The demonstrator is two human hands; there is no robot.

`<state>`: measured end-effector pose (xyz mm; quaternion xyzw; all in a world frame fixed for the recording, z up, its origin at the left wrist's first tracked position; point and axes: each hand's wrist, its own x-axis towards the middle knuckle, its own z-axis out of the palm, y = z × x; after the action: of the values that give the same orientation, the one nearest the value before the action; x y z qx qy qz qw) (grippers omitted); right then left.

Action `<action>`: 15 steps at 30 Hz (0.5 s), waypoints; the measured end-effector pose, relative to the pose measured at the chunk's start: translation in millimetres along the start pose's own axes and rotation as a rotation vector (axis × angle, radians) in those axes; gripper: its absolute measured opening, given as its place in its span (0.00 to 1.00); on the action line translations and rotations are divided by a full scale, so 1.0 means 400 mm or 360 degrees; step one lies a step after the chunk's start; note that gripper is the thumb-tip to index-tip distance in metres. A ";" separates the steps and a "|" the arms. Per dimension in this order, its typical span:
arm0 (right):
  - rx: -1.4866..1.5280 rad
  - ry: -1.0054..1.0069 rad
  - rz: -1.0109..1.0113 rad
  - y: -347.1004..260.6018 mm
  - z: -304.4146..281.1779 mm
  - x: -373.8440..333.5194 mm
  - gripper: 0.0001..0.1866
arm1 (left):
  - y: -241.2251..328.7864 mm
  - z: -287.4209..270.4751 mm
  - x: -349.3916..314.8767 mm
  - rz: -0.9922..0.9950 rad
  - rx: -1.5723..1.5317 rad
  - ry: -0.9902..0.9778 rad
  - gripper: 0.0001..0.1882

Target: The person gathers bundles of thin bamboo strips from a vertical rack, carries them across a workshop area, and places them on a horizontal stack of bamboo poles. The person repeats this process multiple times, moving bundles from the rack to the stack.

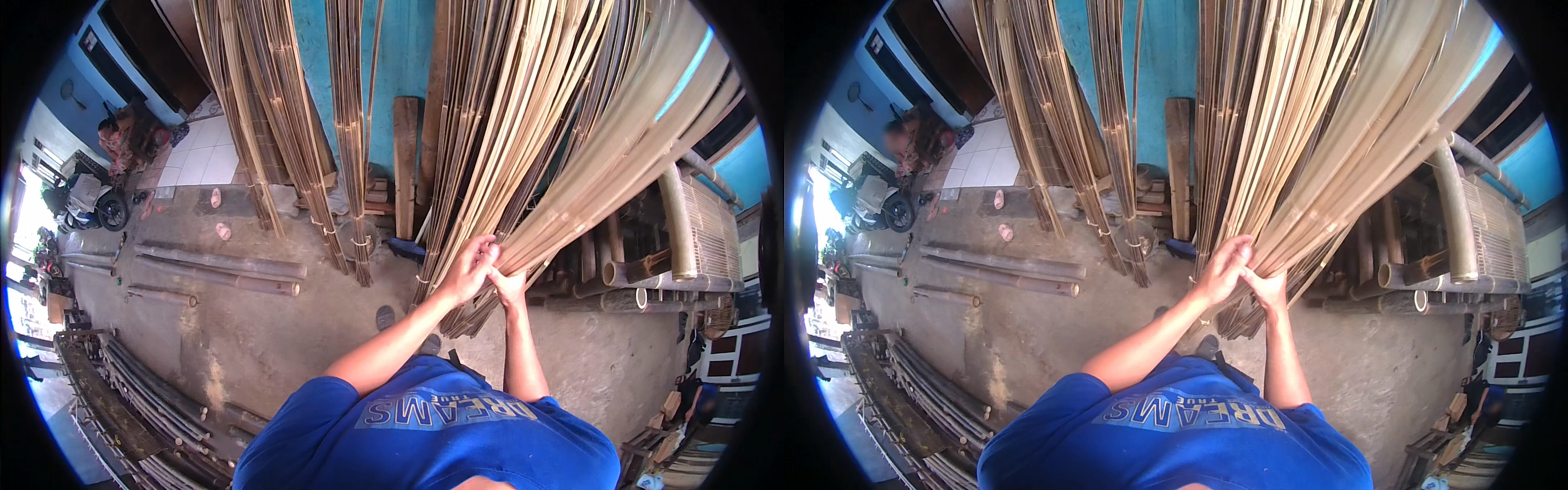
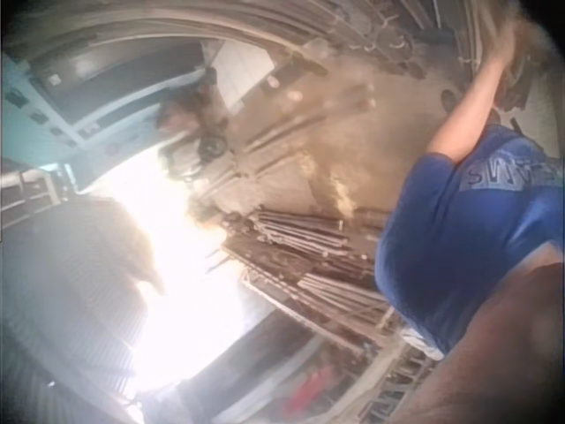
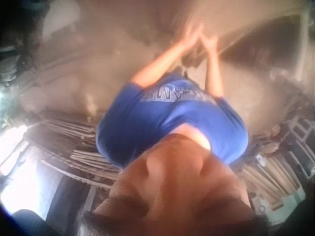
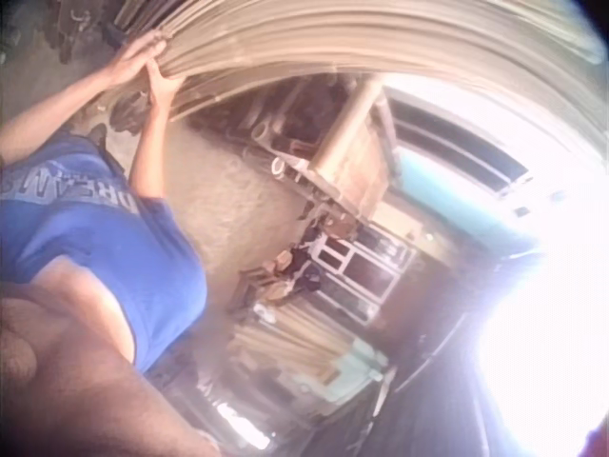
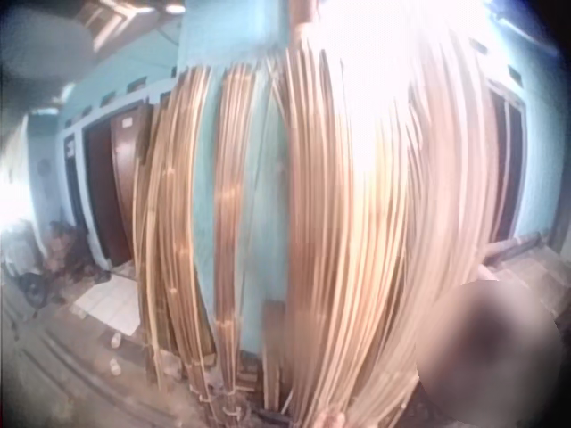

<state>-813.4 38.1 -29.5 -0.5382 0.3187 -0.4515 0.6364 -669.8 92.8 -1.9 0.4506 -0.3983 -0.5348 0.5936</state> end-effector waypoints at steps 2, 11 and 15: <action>0.0104 -0.0048 -0.0077 0.007 -0.017 -0.005 0.37 | -0.007 -0.005 0.017 0.0404 0.0662 0.0030 0.32; 0.0864 0.0444 -0.0028 -0.182 0.173 -0.038 0.33 | 0.294 0.204 -0.010 0.0782 0.0902 0.0432 0.73; -0.1039 0.0138 -0.0481 -0.062 0.079 -0.108 0.22 | 0.327 0.192 0.017 0.0906 0.0287 0.0293 0.39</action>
<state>-807.8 89.7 -2.0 -0.7344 0.3896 -0.4374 0.3429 -706.3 80.7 144.9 0.4183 -0.4989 -0.2665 0.7107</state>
